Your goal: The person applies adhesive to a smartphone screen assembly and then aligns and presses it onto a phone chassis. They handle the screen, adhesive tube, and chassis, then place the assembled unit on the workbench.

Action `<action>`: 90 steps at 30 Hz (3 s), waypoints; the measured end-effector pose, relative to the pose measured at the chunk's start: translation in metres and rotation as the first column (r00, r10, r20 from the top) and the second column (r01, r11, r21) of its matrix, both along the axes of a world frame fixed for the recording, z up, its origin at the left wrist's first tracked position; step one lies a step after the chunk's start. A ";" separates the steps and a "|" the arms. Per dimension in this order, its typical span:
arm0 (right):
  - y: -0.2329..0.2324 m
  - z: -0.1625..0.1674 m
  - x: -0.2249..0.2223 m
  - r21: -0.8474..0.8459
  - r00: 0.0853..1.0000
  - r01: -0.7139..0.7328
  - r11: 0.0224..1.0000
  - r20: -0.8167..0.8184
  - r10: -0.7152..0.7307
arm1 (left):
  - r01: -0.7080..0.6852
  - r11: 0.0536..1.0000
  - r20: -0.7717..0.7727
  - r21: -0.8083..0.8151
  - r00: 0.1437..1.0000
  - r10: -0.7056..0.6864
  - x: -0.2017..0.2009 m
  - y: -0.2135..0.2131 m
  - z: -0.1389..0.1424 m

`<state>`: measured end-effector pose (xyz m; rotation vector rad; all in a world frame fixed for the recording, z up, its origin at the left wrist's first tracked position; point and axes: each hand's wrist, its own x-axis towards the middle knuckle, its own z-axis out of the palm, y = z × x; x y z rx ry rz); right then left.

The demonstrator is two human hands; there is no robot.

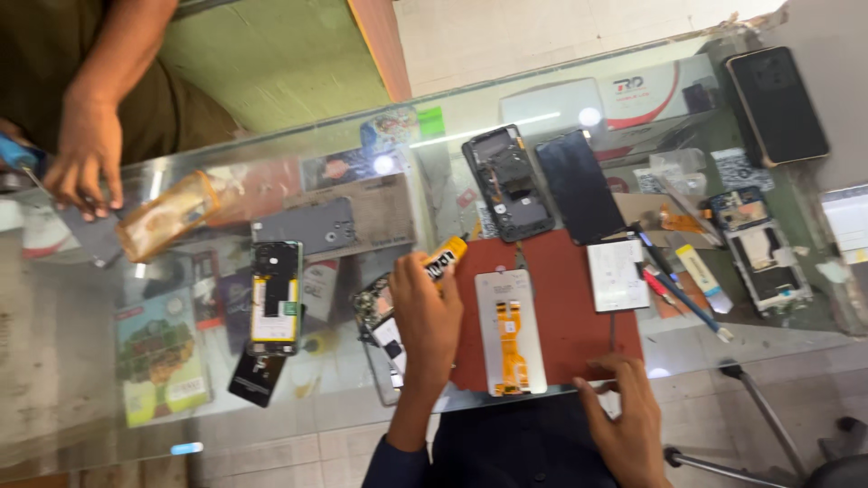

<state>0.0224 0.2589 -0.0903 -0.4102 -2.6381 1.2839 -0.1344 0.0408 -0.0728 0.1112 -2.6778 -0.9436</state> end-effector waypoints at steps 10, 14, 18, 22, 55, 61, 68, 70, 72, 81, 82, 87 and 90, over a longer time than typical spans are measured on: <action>-0.049 -0.062 0.028 -0.069 0.980 0.192 0.979 0.063 -0.188 | 0.161 0.987 0.206 -0.023 0.966 -0.153 -0.011 -0.055 0.004; -0.075 -0.072 0.036 -0.063 0.959 0.270 0.961 0.111 -0.262 | 0.190 0.980 0.149 -0.054 0.972 -0.180 -0.003 -0.075 0.019; -0.097 -0.064 0.039 -0.184 0.944 0.325 0.928 0.118 -0.307 | 0.223 0.974 0.024 -0.028 0.975 -0.223 0.013 -0.091 0.029; -0.115 -0.038 0.045 -0.175 0.924 0.381 0.908 0.117 -0.365 | 0.320 0.942 -0.105 -0.096 0.938 -0.330 0.034 -0.094 0.026; -0.117 -0.011 0.070 -0.507 0.848 0.530 0.680 0.295 -0.441 | 0.864 0.339 0.103 -0.373 0.402 -0.910 0.094 -0.047 -0.002; -0.102 -0.014 0.066 -0.524 0.854 0.519 0.676 0.275 -0.443 | 0.790 0.304 0.055 -0.533 0.391 -0.919 0.093 -0.037 -0.001; -0.088 -0.016 0.063 -0.526 0.860 0.508 0.682 0.272 -0.431 | 0.623 0.141 0.062 -0.770 0.293 -0.954 0.084 -0.030 0.007; -0.084 -0.017 0.062 -0.535 0.863 0.503 0.679 0.267 -0.428 | 0.612 0.117 0.054 -0.782 0.254 -0.966 0.083 -0.028 0.010; -0.079 -0.017 0.061 -0.541 0.865 0.499 0.677 0.266 -0.425 | 0.614 0.118 0.027 -0.780 0.222 -0.975 0.084 -0.028 0.015; -0.055 -0.013 0.052 -0.558 0.893 0.449 0.698 0.261 -0.366 | 0.650 0.165 -0.010 -0.742 0.234 -0.972 0.073 -0.027 0.052; -0.051 -0.014 0.050 -0.562 0.898 0.439 0.701 0.253 -0.360 | 0.645 0.204 -0.040 -0.737 0.259 -0.965 0.073 -0.023 0.050; -0.033 -0.014 0.045 -0.589 0.899 0.438 0.679 0.263 -0.351 | 0.583 0.412 -0.157 -0.700 0.437 -0.886 0.065 0.004 0.028; -0.020 -0.016 0.044 -0.556 0.908 0.418 0.719 0.220 -0.358 | 0.550 0.496 -0.232 -0.673 0.479 -0.846 0.045 0.026 0.023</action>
